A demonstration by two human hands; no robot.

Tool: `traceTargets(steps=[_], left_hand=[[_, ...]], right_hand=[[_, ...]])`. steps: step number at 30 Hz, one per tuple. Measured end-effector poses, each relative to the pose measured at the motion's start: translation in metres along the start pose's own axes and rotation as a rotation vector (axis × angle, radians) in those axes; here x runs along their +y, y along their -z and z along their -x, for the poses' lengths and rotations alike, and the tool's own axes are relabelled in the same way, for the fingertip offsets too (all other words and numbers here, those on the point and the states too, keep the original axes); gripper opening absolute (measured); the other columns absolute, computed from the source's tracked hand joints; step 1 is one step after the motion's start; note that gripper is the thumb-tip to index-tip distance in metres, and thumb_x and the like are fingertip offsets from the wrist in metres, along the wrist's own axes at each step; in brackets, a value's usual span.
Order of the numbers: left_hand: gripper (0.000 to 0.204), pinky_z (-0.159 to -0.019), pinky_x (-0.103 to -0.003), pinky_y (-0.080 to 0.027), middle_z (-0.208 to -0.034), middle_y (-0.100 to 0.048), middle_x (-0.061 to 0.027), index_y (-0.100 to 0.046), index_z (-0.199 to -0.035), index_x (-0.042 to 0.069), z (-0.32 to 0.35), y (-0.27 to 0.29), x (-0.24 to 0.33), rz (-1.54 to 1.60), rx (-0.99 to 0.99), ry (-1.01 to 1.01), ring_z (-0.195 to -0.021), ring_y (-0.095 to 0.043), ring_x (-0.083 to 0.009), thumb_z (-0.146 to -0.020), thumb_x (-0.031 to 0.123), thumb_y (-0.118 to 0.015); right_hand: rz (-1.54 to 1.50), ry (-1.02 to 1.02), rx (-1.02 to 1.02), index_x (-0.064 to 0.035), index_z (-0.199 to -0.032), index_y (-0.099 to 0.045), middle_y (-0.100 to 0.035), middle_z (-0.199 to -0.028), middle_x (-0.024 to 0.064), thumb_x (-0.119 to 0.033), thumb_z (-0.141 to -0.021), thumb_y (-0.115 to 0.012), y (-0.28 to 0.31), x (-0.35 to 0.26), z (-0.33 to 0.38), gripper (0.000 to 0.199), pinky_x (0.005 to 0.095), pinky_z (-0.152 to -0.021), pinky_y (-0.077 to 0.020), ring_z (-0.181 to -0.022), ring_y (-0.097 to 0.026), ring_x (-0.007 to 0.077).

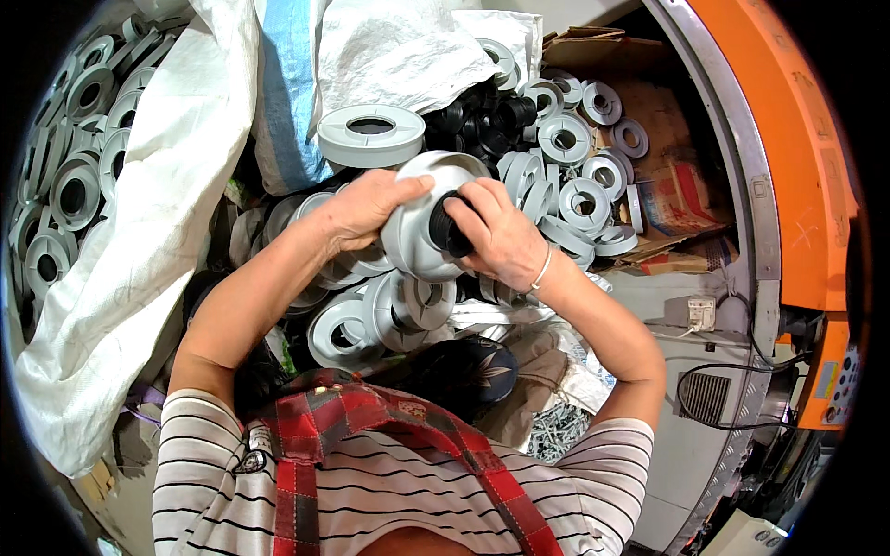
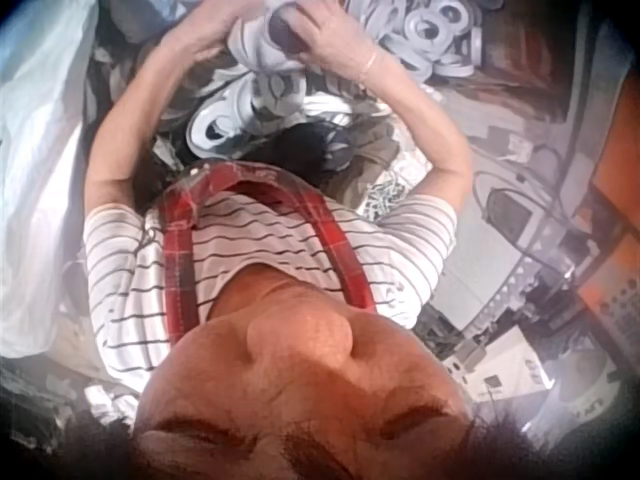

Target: The person repeatedly picks up white circular plastic rings and black circular inserts from large piles. They fit the black inserts into the center of the white rings by hand and place the assembled units into a growing stack. The process is continuous and repetitive throughout the clip.

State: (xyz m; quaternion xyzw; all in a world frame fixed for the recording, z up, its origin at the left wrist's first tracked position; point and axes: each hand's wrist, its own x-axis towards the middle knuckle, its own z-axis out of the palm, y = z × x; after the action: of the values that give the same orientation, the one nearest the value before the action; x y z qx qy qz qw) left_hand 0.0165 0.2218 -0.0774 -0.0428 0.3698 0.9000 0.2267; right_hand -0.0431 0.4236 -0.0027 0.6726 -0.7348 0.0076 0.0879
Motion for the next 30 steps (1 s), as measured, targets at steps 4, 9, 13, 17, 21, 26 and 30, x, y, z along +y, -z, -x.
traceTargets(steps=[4,9,13,17,21,26,30], left_hand=[[0.044,-0.083,-0.034,-0.053,-0.117,-0.057,-0.0114,-0.047,-0.124,-0.003,-0.003,-0.006,-0.006,0.005,-0.074,-0.066,-0.1,-0.06,-0.0166,-0.093,0.028,-0.055],[0.043,-0.084,-0.034,-0.053,-0.113,-0.058,-0.0107,-0.048,-0.123,-0.003,-0.002,-0.013,-0.012,0.018,-0.052,-0.178,-0.098,-0.06,-0.0165,-0.093,0.028,-0.056],[0.041,-0.082,-0.034,-0.054,-0.109,-0.061,-0.0099,-0.05,-0.121,-0.003,-0.002,-0.008,-0.014,0.016,-0.004,-0.116,-0.095,-0.062,-0.0167,-0.093,0.027,-0.056],[0.04,-0.08,-0.034,-0.054,-0.106,-0.062,-0.0093,-0.05,-0.12,-0.003,-0.001,-0.004,-0.014,0.031,-0.019,-0.058,-0.093,-0.062,-0.0163,-0.093,0.027,-0.055],[0.042,-0.08,-0.034,-0.054,-0.107,-0.061,-0.0092,-0.049,-0.121,-0.003,-0.002,-0.016,-0.018,0.022,-0.022,-0.12,-0.093,-0.062,-0.0157,-0.094,0.029,-0.055],[0.046,-0.078,-0.03,-0.051,-0.104,-0.06,-0.0065,-0.05,-0.119,-0.001,-0.001,-0.018,-0.028,-0.056,-0.03,-0.263,-0.089,-0.059,-0.0118,-0.09,0.032,-0.061],[0.039,-0.072,-0.025,-0.048,-0.098,-0.061,-0.004,-0.055,-0.113,-0.002,-0.001,-0.02,-0.027,-0.199,0.13,-0.414,-0.082,-0.057,-0.0092,-0.09,0.029,-0.063]], right_hand=[[-0.237,-0.319,-0.086,-0.0084,-0.12,-0.048,-0.042,-0.112,0.0182,-0.013,-0.052,-0.08,-0.002,-0.004,0.005,0.075,0.0392,-0.088,-0.045,-0.106,-0.043,0.0371],[-0.35,-0.545,0.14,-0.0083,-0.121,-0.048,-0.043,-0.113,0.0193,-0.012,-0.058,-0.077,-0.024,-0.014,0.009,0.069,0.0407,-0.089,-0.0443,-0.104,-0.044,0.0369],[-0.547,-0.601,0.122,-0.007,-0.118,-0.048,-0.045,-0.111,0.0183,-0.014,-0.06,-0.077,-0.025,-0.009,0.013,0.066,0.038,-0.086,-0.0448,-0.103,-0.045,0.0357],[-0.59,-0.618,0.073,-0.007,-0.117,-0.047,-0.049,-0.107,0.0144,-0.015,-0.061,-0.078,-0.018,-0.005,0.018,0.064,0.0347,-0.086,-0.046,-0.1,-0.052,0.0288],[-0.432,-0.702,0.112,-0.0072,-0.117,-0.049,-0.053,-0.1,0.0141,-0.02,-0.061,-0.078,-0.018,-0.01,0.011,0.064,0.0348,-0.085,-0.0463,-0.098,-0.054,0.0292],[-0.856,-0.961,0.252,-0.0012,-0.118,-0.049,-0.061,-0.098,0.0099,-0.029,-0.074,-0.076,-0.028,-0.008,0.007,0.058,0.031,-0.073,-0.0508,-0.087,-0.06,0.0205],[-1.525,-1.273,-0.238,0.0078,-0.121,-0.045,-0.063,-0.085,0.0087,-0.025,-0.084,-0.069,-0.007,0.008,0.01,0.056,0.0252,-0.057,-0.053,-0.069,-0.062,0.0119]])
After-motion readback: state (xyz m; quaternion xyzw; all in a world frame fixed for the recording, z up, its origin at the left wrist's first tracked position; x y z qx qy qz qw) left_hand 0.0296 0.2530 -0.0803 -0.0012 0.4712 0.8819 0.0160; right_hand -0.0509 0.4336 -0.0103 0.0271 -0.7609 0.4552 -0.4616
